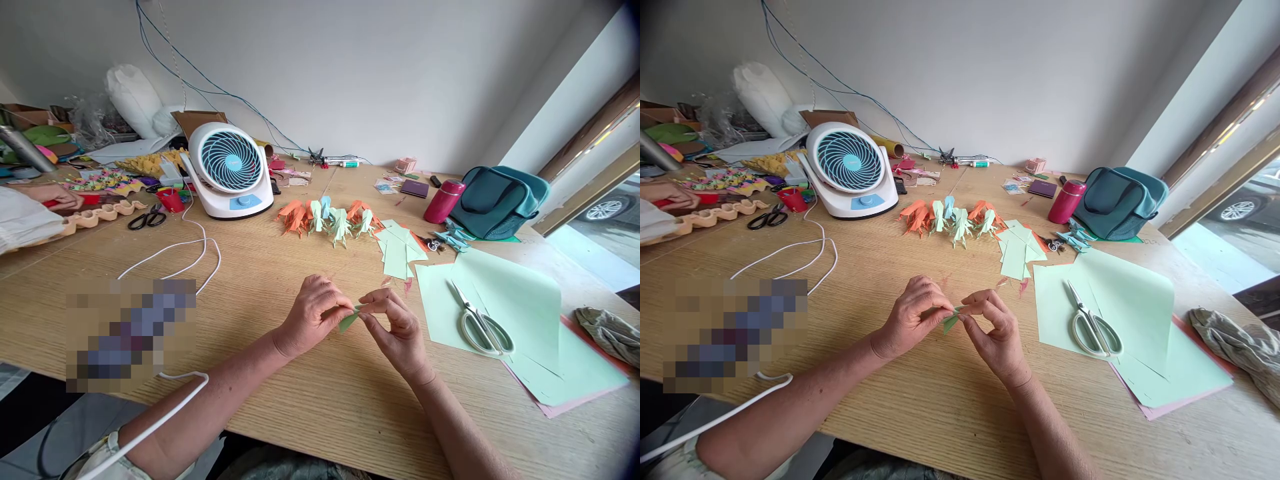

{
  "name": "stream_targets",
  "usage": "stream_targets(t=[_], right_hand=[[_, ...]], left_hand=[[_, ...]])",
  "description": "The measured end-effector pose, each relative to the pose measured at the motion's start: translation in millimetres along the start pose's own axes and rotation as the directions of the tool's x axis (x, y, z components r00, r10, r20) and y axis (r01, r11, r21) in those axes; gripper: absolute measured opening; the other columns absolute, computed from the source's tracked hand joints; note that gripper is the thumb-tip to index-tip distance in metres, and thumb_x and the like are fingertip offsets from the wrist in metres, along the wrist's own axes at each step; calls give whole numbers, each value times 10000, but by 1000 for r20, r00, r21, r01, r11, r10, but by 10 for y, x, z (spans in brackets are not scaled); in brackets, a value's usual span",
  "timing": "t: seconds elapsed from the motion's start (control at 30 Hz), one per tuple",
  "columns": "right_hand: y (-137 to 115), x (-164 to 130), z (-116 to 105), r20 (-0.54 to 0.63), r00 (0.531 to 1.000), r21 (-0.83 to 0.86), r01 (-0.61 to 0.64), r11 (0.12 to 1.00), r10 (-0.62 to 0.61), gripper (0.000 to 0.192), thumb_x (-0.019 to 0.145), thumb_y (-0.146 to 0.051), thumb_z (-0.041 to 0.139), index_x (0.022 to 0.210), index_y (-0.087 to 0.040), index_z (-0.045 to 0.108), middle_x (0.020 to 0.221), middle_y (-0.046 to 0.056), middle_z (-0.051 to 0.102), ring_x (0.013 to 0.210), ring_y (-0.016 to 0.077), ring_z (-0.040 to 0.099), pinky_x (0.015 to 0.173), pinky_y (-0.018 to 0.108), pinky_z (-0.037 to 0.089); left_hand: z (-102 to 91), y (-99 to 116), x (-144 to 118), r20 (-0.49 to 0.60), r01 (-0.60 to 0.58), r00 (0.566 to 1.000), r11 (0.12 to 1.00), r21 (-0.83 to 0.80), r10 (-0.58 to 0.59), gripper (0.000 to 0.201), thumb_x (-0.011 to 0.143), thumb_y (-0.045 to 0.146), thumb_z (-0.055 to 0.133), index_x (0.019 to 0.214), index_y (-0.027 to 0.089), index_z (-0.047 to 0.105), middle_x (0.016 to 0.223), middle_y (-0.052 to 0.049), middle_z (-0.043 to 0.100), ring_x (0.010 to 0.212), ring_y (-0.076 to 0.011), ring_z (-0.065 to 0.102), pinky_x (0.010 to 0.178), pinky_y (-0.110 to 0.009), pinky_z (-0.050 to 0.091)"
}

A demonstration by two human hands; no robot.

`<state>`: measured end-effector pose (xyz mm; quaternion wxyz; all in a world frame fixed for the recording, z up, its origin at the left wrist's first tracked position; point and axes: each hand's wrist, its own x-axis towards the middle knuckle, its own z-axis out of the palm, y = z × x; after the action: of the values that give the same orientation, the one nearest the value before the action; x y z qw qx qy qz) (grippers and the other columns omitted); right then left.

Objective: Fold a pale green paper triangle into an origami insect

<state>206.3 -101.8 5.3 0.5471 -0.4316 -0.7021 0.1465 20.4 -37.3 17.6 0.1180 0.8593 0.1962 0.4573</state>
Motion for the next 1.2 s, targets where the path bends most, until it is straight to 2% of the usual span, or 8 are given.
stream_targets(t=[0.2, 0.33, 0.43, 0.47, 0.53, 0.97, 1.2], right_hand=[[-7, 0, -11, -6, 999, -46, 45, 998, -45, 114, 900, -146, 627, 934, -246, 670, 968, 56, 632, 910, 195, 630, 801, 362, 516], [35, -30, 23, -40, 993, 40, -111, 993, 112, 170, 886, -204, 664, 1038, -243, 597, 939, 42, 643, 823, 175, 631, 767, 344, 528], [70, -44, 39, 3, 980, 55, -200, 978, 200, 48, 906, -234, 645, 945, -235, 618, 842, 16, 646, 775, 159, 619, 736, 314, 507], [76, -46, 42, 21, 979, 59, -203, 977, 202, 13, 914, -233, 634, 904, -233, 625, 816, 10, 644, 763, 155, 614, 724, 306, 497], [79, -46, 48, 36, 982, 78, -190, 979, 188, 60, 919, -223, 624, 860, -230, 628, 790, 3, 637, 744, 149, 601, 701, 296, 480], [32, -36, 65, 25, 990, 66, -144, 987, 142, 70, 922, -207, 618, 854, -223, 616, 769, 2, 616, 713, 144, 575, 666, 294, 452], [10, -26, 70, 30, 990, 67, -141, 988, 139, 65, 928, -225, 606, 865, -225, 623, 770, 5, 620, 715, 153, 589, 679, 305, 471]], left_hand=[[7, 14, -6, 26, 23, 999, 1000, -9, -23, 113, 956, 233, 573, 851, 200, 601, 772, 6, 659, 793, -159, 538, 837, -335, 380], [18, 6, -7, 2, 42, 999, 999, -34, -42, 131, 971, 242, 540, 853, 195, 573, 780, -6, 638, 797, -164, 531, 820, -331, 382], [22, -2, -13, 15, 57, 998, 998, -34, -57, 121, 969, 221, 535, 854, 194, 560, 792, -7, 633, 797, -161, 528, 827, -329, 382], [23, -5, -16, 23, 61, 998, 998, -31, -61, 116, 965, 221, 542, 853, 195, 558, 792, -5, 633, 798, -160, 529, 829, -330, 382], [24, -13, -22, 31, 71, 997, 997, -25, -70, 116, 957, 238, 564, 849, 198, 559, 787, -1, 631, 799, -159, 531, 834, -329, 382], [69, 12, -59, 38, 122, 992, 990, -65, -120, 130, 960, 219, 545, 833, 201, 531, 785, 1, 619, 791, -154, 550, 851, -319, 404], [76, 23, -51, 8, 114, 993, 986, -120, -114, 99, 955, 222, 563, 875, 203, 618, 768, -2, 634, 791, -153, 570, 878, -332, 418]])
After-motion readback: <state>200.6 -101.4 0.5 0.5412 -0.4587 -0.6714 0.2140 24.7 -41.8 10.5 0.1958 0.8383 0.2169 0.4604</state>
